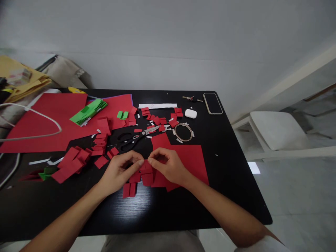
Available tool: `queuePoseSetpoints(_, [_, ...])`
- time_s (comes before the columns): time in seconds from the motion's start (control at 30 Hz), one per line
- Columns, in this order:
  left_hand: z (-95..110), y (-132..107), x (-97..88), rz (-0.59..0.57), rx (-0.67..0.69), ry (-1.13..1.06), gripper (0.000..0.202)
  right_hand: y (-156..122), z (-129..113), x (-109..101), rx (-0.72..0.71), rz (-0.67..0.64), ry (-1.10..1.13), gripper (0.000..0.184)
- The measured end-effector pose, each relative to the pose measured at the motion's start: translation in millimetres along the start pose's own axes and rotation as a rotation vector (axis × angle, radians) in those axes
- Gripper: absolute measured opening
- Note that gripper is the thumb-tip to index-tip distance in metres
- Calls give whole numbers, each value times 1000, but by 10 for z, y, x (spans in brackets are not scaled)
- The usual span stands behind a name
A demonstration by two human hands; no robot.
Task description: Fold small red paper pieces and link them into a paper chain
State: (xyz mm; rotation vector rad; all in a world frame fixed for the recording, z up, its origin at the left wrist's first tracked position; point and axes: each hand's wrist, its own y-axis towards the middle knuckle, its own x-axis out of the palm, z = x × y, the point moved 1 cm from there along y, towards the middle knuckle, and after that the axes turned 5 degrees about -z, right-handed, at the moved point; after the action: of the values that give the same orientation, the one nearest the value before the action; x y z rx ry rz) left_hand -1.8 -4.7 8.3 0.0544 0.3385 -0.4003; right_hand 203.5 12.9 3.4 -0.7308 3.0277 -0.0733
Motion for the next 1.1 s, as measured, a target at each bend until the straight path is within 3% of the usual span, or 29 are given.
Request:
queuePoseSetpoints(0.37, [19,-8,-46,-11,-6,-14,22,11,16,-48,56,-29,159,12])
queuePoseSetpoints(0.57, [52,24,-64,10,-14,-202,22,56,159,-57,200,-282,603,22])
queuePoseSetpoints(0.73, [84,68,-103,-3,75,-236,20,40,153,-62,200,-412,581,35])
queuePoseSetpoints(0.87, [53,66,-78,25,-10,-261,21,24,107,-60,175,-350,514,30])
queuePoseSetpoints(0.97, [20,67,-50,47,-118,-303,34,26,113,-53,121,-200,417,36])
queuePoseSetpoints(1.1, [-10,78,-16,-66,-290,-444,51,16,140,-41,-30,-41,221,47])
